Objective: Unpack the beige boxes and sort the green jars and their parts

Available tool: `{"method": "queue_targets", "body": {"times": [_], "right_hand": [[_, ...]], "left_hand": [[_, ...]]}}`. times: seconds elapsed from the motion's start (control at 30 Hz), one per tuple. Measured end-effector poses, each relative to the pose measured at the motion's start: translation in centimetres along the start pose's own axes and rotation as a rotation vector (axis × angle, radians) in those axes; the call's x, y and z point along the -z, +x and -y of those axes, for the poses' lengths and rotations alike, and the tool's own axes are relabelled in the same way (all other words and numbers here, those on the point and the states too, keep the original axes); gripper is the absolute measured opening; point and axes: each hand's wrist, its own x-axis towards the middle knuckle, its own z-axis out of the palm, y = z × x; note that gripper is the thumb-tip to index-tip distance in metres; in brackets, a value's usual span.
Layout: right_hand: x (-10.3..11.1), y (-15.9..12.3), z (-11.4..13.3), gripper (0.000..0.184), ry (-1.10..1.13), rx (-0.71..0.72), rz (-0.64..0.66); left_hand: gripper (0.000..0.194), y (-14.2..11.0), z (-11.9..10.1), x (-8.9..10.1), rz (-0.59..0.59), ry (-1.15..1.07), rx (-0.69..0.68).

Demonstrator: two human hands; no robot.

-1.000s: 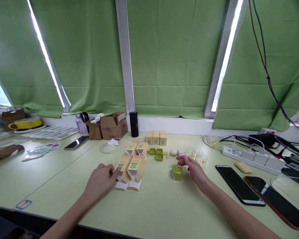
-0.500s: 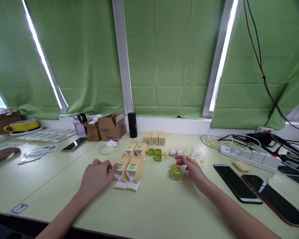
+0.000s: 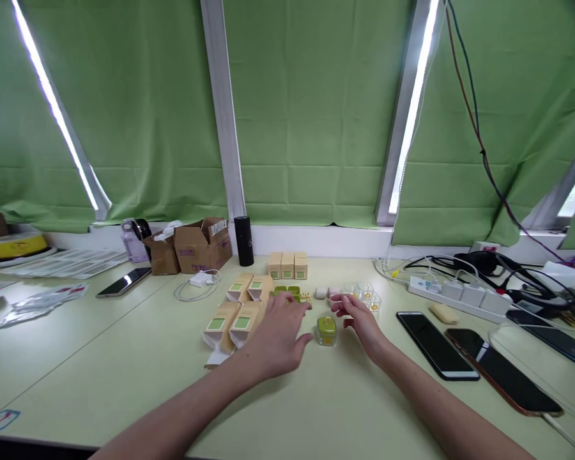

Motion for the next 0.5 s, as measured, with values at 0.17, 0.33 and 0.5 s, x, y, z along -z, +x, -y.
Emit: {"method": "queue_targets", "body": {"times": [0.17,0.33,0.5], "right_hand": [[0.1,0.3,-0.4,0.047,-0.026,-0.054,0.002],[0.1,0.4,-0.6,0.044,-0.028,-0.072,0.032],[-0.5,-0.1,-0.3,0.048,0.012,-0.009,0.154]], "left_hand": [[0.043,2.8,0.3,-3.8,0.210,-0.076,0.020],[0.039,2.9,1.5,-5.4,0.133,-0.226,0.134],[0.044,2.8,2.9,-5.6,-0.016,-0.370,0.277]]}}
